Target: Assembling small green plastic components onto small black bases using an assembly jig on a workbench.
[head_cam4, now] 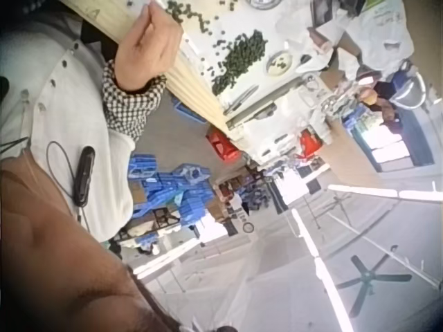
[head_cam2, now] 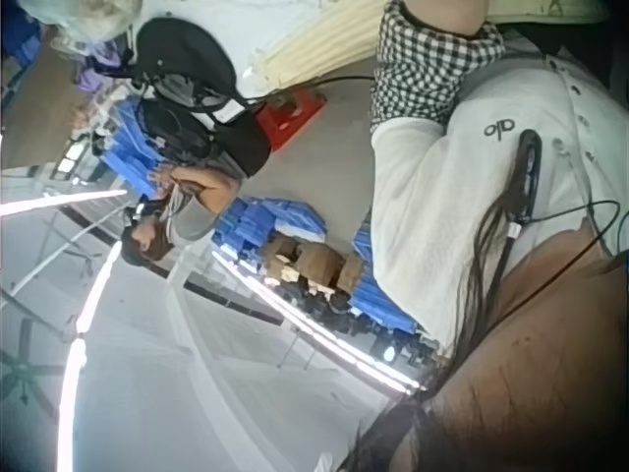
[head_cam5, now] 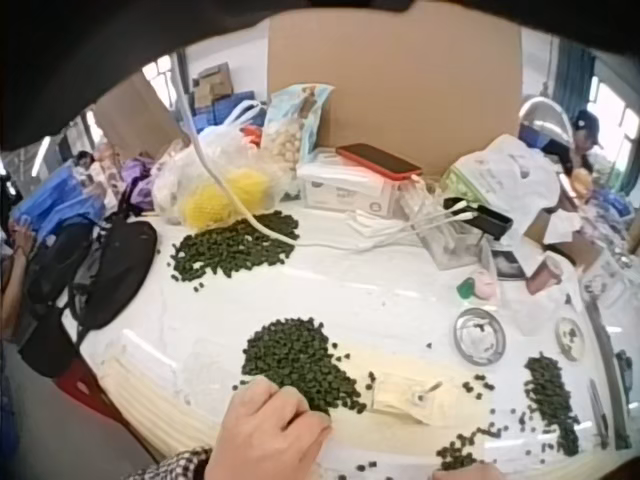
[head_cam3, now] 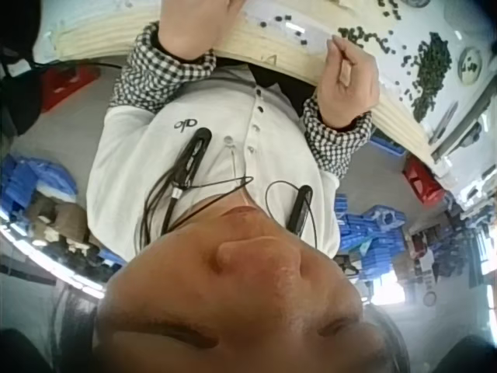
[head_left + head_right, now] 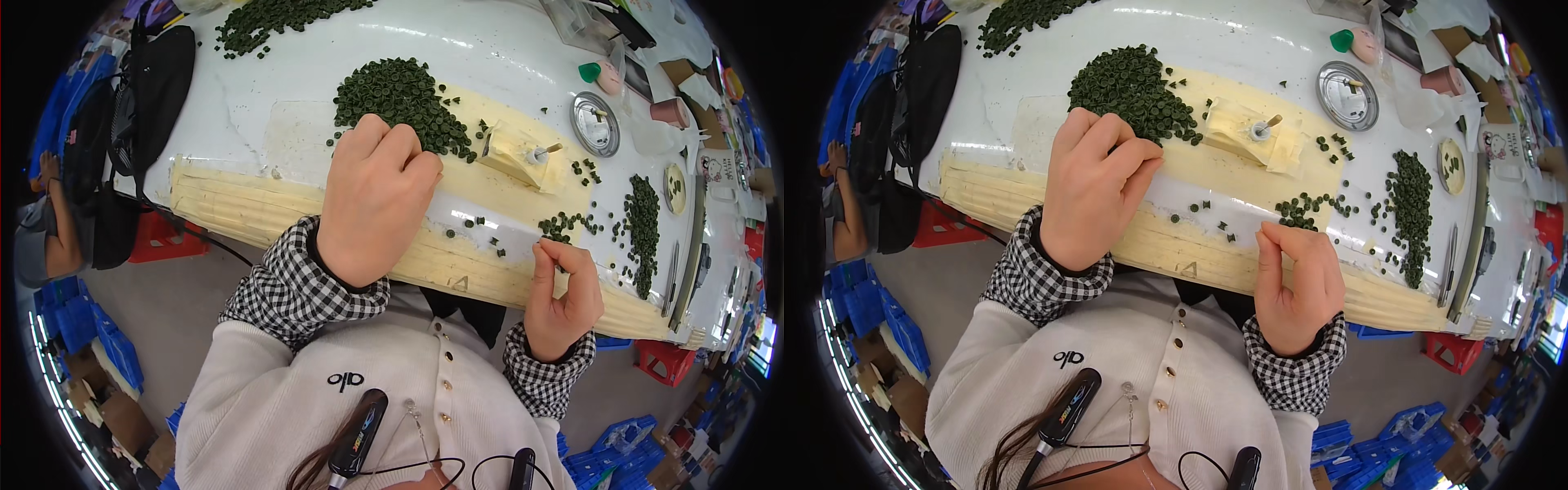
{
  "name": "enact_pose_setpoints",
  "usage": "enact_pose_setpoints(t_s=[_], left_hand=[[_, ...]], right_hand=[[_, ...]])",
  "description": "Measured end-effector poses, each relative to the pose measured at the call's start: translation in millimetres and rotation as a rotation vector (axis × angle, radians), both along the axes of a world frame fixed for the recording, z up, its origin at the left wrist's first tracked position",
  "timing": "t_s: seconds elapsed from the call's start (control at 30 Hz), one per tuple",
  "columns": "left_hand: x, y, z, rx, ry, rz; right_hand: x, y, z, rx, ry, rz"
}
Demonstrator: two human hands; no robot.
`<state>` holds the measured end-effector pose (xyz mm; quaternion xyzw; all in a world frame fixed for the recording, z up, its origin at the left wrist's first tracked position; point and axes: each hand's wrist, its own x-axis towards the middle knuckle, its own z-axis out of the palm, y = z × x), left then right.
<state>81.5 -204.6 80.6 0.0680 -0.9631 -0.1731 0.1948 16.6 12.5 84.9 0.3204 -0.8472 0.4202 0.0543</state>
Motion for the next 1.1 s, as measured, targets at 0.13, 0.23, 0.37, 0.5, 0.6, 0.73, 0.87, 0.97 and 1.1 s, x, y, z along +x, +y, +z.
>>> enact_pose_setpoints(t_s=[0.13,0.23,0.37,0.5,0.6,0.73,0.87,0.97,1.1], left_hand=[[-2,1,3,0.043,0.069,-0.022],[-2,2,8,0.203,0.131,-0.038],[5,10,16,0.693,0.068,-0.129],[7,18,13,1.149,-0.033,-0.247],[4,22,9,1.455,-0.075,-0.246],[3,20,6,1.566,-0.098,-0.251],[3,19,10,1.605,-0.134,-0.233],[3,18,9,1.592,-0.114,-0.251],[4,21,8,1.672,-0.099,-0.22]], right_hand=[[3,2,3,-0.064,-0.158,-0.031],[3,1,3,-0.134,-0.255,-0.036],[3,-1,2,-0.225,-0.375,0.017],[1,-10,5,-0.333,-0.426,0.076],[1,-17,6,-0.415,-0.536,0.089],[0,-21,4,-0.448,-0.636,0.107],[-1,-23,2,-0.472,-0.67,0.132],[-1,-25,0,-0.484,-0.69,0.131],[-1,-27,1,-0.481,-0.701,0.132]])
